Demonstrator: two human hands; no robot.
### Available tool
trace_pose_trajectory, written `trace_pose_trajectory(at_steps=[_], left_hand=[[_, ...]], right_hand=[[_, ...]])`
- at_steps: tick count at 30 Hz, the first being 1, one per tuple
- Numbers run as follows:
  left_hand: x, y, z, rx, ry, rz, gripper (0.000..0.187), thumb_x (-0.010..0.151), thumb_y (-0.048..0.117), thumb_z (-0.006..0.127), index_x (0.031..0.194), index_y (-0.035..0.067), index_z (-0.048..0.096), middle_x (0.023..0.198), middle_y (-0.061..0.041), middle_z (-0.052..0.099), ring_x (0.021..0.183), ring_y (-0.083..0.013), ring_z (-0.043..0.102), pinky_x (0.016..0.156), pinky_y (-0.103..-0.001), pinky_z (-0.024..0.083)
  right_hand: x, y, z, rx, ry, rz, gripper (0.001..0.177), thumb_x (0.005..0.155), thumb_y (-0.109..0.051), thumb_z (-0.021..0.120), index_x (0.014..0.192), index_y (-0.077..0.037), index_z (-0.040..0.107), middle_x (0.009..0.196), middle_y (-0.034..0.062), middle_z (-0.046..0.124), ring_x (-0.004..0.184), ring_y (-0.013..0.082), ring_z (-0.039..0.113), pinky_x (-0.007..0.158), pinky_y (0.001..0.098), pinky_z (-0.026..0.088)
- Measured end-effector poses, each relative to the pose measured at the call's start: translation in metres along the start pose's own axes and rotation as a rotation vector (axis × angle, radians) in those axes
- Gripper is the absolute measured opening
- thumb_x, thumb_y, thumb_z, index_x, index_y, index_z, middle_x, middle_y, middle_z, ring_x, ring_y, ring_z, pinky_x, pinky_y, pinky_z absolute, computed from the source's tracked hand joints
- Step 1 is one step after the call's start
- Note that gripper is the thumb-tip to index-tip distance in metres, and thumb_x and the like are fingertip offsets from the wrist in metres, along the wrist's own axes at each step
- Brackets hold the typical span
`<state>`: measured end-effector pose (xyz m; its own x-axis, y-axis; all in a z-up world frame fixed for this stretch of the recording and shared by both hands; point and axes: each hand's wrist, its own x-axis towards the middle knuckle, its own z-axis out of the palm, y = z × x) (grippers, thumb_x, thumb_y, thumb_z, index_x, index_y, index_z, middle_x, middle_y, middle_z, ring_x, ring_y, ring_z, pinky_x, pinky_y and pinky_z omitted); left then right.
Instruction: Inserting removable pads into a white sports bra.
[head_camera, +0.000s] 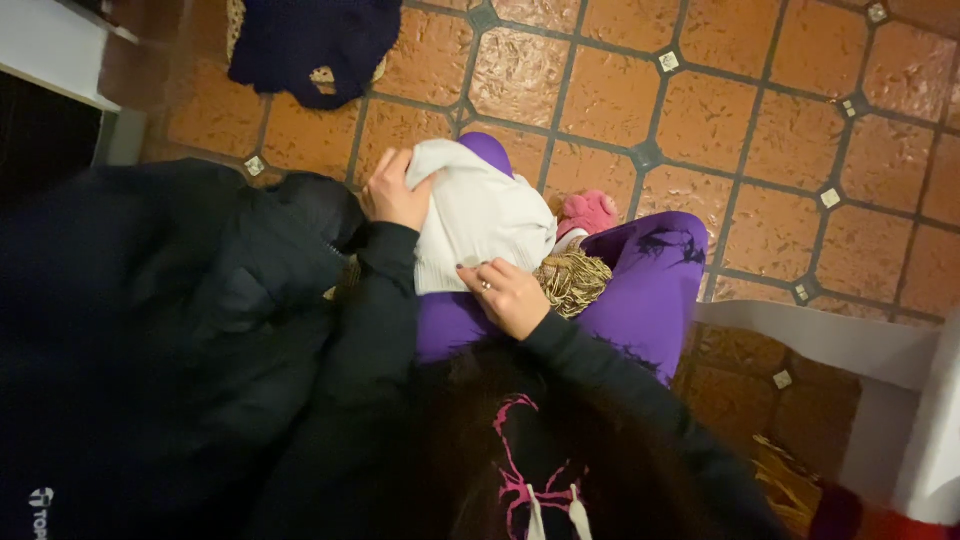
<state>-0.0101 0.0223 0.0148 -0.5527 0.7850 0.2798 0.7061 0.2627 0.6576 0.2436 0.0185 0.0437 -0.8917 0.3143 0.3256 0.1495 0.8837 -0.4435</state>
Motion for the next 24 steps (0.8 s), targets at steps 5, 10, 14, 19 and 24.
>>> trace_pose_trajectory(at_steps=[5,10,14,19,24], left_hand=[[-0.026,-0.028,0.003,-0.579,-0.429,-0.383,0.06,0.073,0.032,0.093,0.119,0.005,0.065,0.11,-0.008,0.073,0.1,-0.021,0.069,0.089,-0.036,0.055],[-0.042,-0.017,-0.015,-0.456,-0.517,-0.356,0.089,0.053,0.032,0.1,0.126,0.003,0.059,0.115,-0.007,0.073,0.105,-0.0168,0.069,0.093,-0.033,0.054],[-0.04,-0.012,-0.022,-0.32,-0.482,-0.328,0.094,0.048,0.041,0.101,0.124,0.003,0.062,0.113,-0.013,0.074,0.105,-0.0247,0.071,0.093,-0.036,0.056],[-0.018,0.04,-0.059,0.213,-0.572,-0.351,0.111,0.04,0.057,0.101,0.125,0.003,0.055,0.109,-0.022,0.071,0.102,-0.0386,0.07,0.088,-0.044,0.055],[-0.011,-0.006,-0.029,-0.096,-0.69,-0.224,0.087,0.052,0.046,0.1,0.119,0.003,0.064,0.115,-0.019,0.072,0.103,-0.0397,0.07,0.082,-0.045,0.055]], right_hand=[[0.01,0.025,-0.021,0.217,0.016,0.096,0.032,0.094,-0.022,0.07,0.122,-0.006,0.069,0.099,0.0093,0.062,0.093,0.0296,0.06,0.082,0.0404,0.053],[0.035,0.073,-0.012,0.261,0.191,0.391,0.024,0.102,-0.027,0.071,0.112,-0.006,0.068,0.106,0.0144,0.062,0.099,0.0301,0.061,0.085,0.0391,0.052],[0.065,0.107,-0.008,0.169,0.233,0.347,0.068,0.071,-0.043,0.089,0.115,0.002,0.062,0.098,0.0194,0.062,0.09,0.0357,0.056,0.079,0.0442,0.049],[0.075,0.117,-0.009,0.496,-0.169,0.384,0.045,0.073,-0.04,0.09,0.1,-0.008,0.072,0.084,0.01,0.067,0.078,0.0228,0.065,0.071,0.0384,0.051],[0.082,0.1,-0.01,0.451,-0.106,0.44,0.038,0.075,-0.032,0.087,0.091,-0.004,0.067,0.073,0.0136,0.061,0.069,0.0249,0.06,0.065,0.0364,0.048]])
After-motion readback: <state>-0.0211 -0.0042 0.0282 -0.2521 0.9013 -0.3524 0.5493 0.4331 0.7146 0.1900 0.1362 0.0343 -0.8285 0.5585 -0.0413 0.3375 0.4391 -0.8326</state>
